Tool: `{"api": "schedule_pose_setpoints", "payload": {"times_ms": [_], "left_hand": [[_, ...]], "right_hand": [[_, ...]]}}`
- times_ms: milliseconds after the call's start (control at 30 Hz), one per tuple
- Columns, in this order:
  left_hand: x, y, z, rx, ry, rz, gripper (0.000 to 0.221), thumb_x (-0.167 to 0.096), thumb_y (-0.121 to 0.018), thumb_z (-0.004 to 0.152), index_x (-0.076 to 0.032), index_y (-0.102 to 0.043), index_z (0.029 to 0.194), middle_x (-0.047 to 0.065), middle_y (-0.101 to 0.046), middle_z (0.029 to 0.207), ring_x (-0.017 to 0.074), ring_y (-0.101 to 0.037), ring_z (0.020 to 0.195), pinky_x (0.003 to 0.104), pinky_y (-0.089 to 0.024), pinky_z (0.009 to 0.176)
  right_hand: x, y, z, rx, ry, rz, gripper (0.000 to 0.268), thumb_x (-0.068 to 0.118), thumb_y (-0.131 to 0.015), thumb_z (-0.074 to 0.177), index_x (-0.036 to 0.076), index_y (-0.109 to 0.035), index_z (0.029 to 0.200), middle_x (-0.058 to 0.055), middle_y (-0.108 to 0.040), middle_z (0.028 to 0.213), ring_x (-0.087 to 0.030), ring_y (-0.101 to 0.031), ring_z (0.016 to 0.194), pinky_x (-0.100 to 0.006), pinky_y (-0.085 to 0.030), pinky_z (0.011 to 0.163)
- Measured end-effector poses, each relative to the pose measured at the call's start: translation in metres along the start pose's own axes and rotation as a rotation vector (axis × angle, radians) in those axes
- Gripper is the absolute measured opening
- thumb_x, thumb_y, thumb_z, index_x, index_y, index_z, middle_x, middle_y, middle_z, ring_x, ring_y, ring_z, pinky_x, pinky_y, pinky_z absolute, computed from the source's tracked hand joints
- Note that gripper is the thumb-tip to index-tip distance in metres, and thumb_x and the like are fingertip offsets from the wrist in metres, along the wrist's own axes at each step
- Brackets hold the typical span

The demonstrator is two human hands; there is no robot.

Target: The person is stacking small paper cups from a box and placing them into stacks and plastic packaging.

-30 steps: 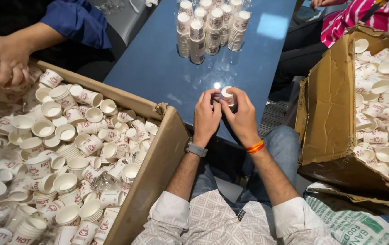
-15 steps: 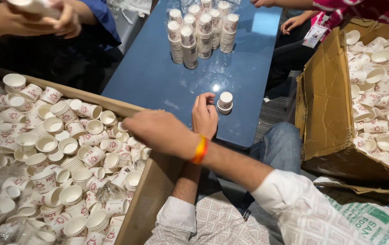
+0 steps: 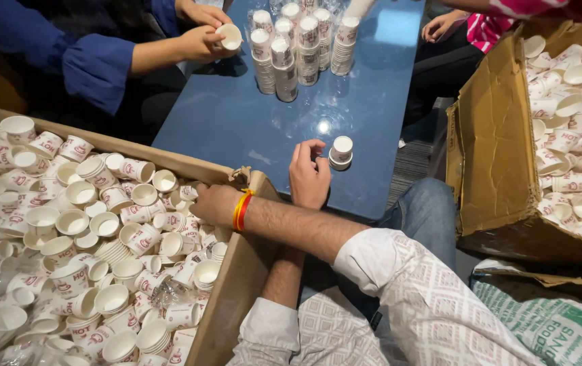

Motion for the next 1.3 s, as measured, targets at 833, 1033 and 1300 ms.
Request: {"api": "schedule_pose_setpoints", "payload": {"times_ms": [833,1033,1300], "left_hand": [[-0.011,0.005,-0.001,0.027,-0.038,0.118,0.02,-0.004,-0.062,0.085,0.002,-0.061,0.104,0.017,-0.06,0.095,0.0327,-0.06,0.09,0.042,-0.05,0.081],[0.0,-0.008,-0.003,0.005,-0.12,0.222,0.016,-0.004,-0.059,0.088,0.0,-0.064,0.103,0.014,-0.065,0.098,0.0351,-0.062,0.095,0.047,-0.05,0.083],[-0.003,-0.005,-0.002,0.005,-0.106,0.259,0.026,-0.001,-0.056,0.086,0.001,-0.063,0.11,0.017,-0.065,0.102,0.0393,-0.061,0.098,0.049,-0.05,0.084]], "right_hand": [[-0.088,0.102,-0.221,-1.115,-0.211,0.473,0.012,0.003,-0.068,0.093,0.004,-0.065,0.105,-0.012,-0.063,0.101,-0.028,-0.067,0.092,-0.037,-0.055,0.08],[-0.126,0.062,-0.246,-1.052,-0.326,0.23,0.019,0.001,-0.071,0.093,0.004,-0.064,0.111,-0.012,-0.059,0.107,-0.033,-0.062,0.099,-0.042,-0.053,0.085],[-0.121,0.018,-0.239,-1.046,-0.359,0.164,0.025,0.004,-0.072,0.094,0.002,-0.066,0.119,-0.018,-0.059,0.117,-0.036,-0.059,0.108,-0.045,-0.049,0.09]]}}
Point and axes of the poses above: each hand's wrist, its own z-axis towards the middle knuckle, its own y-axis out of the back of the hand, x = y × z, the point moved 1 cm from there along z, towards the middle knuckle
